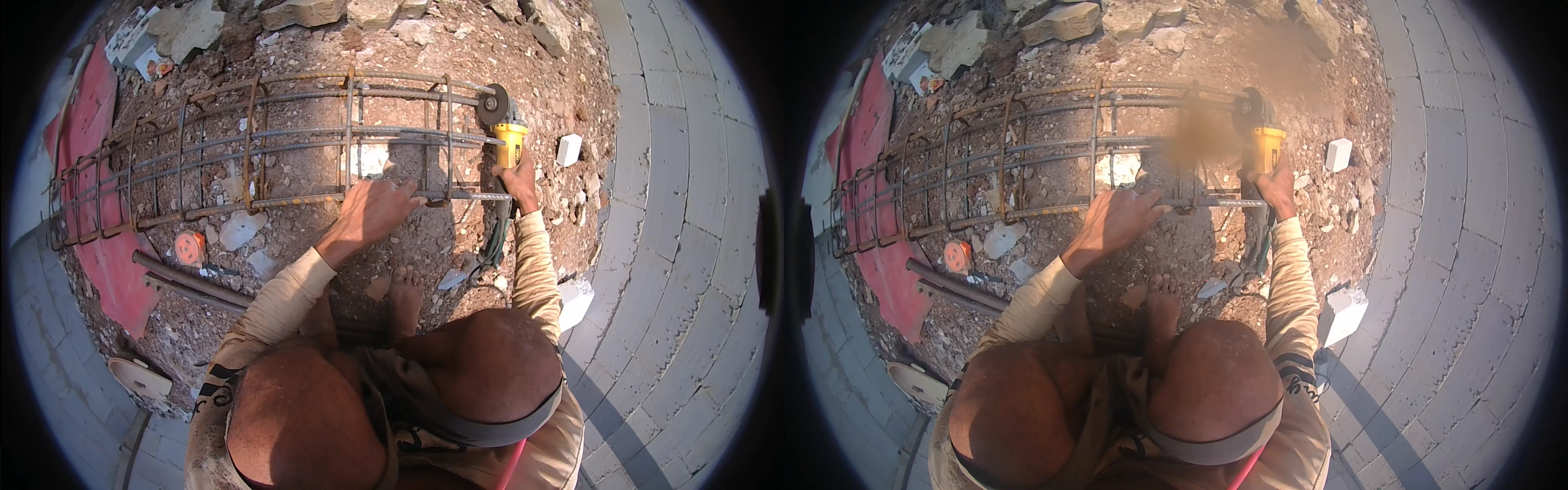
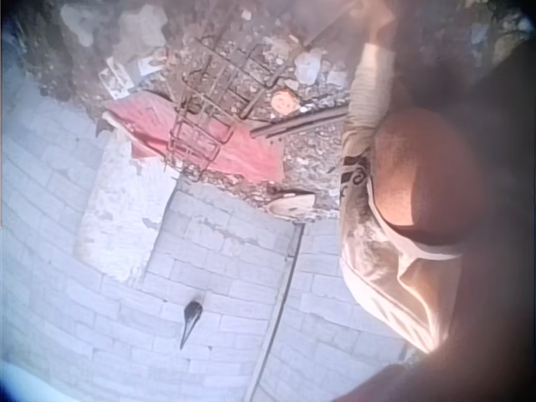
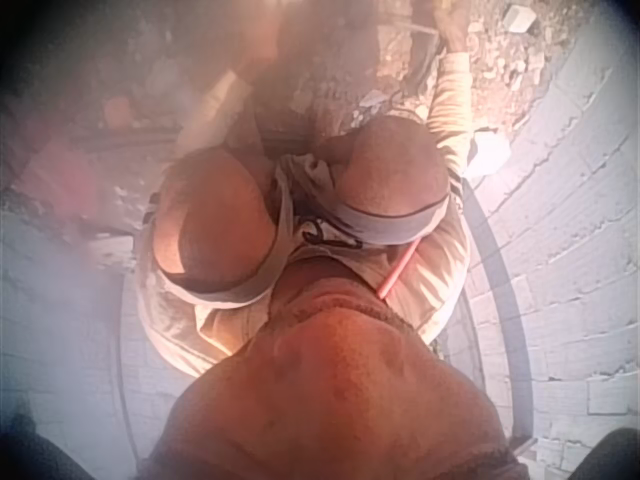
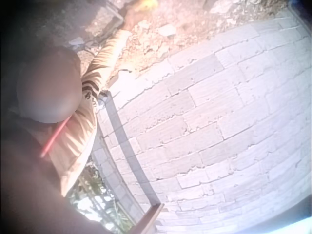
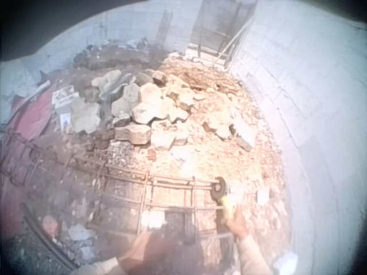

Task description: The person uses an angle grinder to cut metal rods on a rebar grid. They hold the rods with one hand and operate the grinder with the other, cutting multiple sections of the grid.

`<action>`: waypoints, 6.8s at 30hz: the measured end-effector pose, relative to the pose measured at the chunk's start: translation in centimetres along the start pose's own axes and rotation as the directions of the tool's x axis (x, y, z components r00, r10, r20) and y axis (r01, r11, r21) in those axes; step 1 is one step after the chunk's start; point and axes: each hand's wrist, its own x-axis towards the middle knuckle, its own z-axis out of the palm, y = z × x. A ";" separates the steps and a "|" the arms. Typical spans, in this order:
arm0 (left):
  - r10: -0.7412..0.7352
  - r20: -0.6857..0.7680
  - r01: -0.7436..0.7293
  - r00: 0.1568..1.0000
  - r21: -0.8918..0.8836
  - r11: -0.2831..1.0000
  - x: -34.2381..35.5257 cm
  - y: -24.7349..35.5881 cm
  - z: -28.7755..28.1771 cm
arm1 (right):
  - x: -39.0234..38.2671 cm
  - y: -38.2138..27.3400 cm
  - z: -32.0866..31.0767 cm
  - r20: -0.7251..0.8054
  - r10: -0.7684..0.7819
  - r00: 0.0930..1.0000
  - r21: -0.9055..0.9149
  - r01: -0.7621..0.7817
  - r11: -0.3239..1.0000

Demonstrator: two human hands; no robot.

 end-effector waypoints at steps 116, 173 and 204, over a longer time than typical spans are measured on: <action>0.080 -0.068 -0.079 0.994 0.019 0.997 0.1 -0.9 1.3 | 0.2 0.6 -0.1 0.016 0.009 1.000 -0.009 -0.009 1.000; 0.088 -0.090 -0.088 0.992 0.004 0.996 0.1 -0.9 1.2 | -0.6 -0.1 -0.4 0.007 0.001 1.000 -0.042 -0.001 0.999; 0.113 -0.122 -0.110 0.986 0.027 0.994 0.0 -0.9 1.3 | -0.4 0.9 -0.2 0.010 -0.006 1.000 0.001 0.006 1.000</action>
